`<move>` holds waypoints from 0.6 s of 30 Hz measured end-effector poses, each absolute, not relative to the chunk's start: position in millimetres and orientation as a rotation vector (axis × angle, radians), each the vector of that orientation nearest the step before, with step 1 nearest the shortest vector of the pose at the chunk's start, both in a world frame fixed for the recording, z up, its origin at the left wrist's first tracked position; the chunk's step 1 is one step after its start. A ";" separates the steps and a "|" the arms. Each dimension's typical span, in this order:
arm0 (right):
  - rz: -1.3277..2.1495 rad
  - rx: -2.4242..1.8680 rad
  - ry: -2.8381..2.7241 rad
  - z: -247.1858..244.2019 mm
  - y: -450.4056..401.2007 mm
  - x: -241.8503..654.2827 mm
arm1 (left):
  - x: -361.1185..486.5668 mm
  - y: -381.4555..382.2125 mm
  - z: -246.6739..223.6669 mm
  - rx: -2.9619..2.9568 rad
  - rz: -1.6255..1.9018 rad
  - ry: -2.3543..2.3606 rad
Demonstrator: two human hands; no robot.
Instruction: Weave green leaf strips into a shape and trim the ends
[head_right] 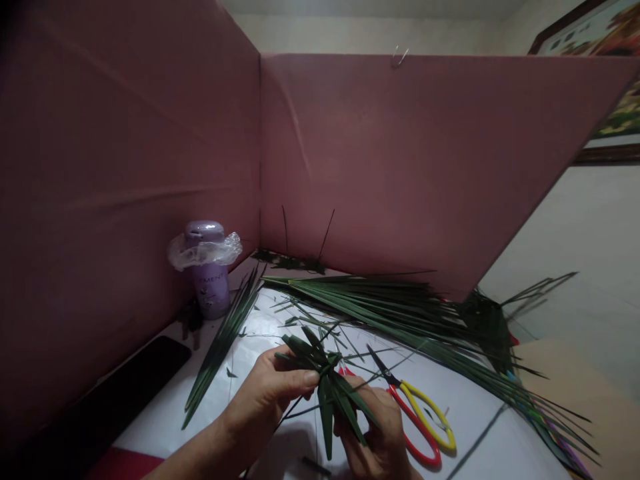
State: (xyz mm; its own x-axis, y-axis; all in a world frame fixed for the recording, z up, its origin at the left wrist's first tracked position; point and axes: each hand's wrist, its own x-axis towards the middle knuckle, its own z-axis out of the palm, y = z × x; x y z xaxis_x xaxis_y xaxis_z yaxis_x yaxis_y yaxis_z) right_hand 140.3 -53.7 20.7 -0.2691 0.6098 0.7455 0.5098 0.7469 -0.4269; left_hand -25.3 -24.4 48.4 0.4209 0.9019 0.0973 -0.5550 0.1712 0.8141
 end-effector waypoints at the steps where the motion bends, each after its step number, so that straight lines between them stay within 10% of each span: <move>1: 0.110 -0.851 -1.937 22.1 -54.2 140.3 | -25.3 -24.1 47.6 0.901 1.094 0.468; 18: 0.171 -0.859 -1.890 23.3 -53.4 142.5 | -25.5 -22.6 42.8 0.887 1.106 0.472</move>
State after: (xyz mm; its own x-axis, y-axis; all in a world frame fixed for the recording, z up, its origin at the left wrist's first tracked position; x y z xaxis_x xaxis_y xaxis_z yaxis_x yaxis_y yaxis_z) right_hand 142.5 -53.4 23.3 -0.2368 0.6292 0.7403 0.4863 0.7364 -0.4703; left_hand -25.5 -22.6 42.8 0.4020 0.9112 0.0907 -0.5650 0.1689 0.8076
